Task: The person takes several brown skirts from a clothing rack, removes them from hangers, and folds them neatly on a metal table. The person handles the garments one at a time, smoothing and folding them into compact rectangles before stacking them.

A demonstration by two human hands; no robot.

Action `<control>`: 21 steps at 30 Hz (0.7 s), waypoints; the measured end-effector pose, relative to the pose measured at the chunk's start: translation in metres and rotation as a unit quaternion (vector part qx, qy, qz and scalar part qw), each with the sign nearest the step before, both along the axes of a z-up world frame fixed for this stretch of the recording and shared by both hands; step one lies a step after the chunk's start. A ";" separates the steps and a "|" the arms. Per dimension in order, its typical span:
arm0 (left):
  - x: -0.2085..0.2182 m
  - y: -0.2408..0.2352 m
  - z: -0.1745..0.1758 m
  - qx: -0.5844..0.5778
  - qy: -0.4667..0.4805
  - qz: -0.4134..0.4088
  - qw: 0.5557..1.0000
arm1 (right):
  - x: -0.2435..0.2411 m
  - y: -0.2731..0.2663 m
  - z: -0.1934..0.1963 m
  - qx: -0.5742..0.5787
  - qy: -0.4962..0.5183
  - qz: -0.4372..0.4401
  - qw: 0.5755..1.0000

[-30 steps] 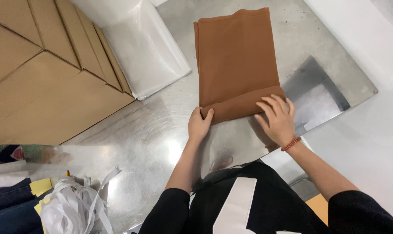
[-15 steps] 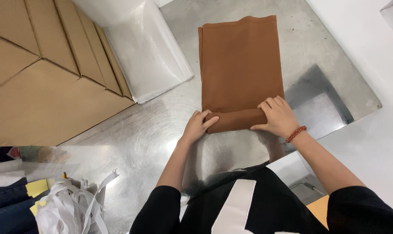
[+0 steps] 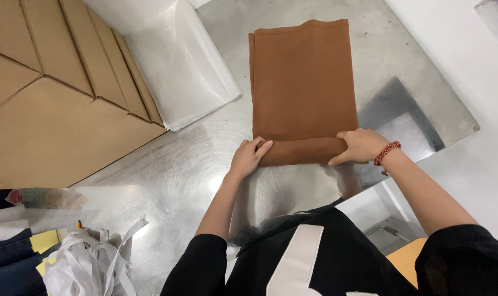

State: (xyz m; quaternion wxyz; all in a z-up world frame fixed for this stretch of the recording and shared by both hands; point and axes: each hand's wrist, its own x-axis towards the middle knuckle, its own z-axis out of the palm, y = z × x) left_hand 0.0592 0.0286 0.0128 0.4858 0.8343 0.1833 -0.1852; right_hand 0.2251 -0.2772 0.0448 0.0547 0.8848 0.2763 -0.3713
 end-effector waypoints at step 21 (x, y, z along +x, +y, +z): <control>-0.023 -0.019 0.002 0.171 -0.223 -0.130 0.951 | -0.069 -0.036 -0.066 0.226 -0.280 0.021 0.933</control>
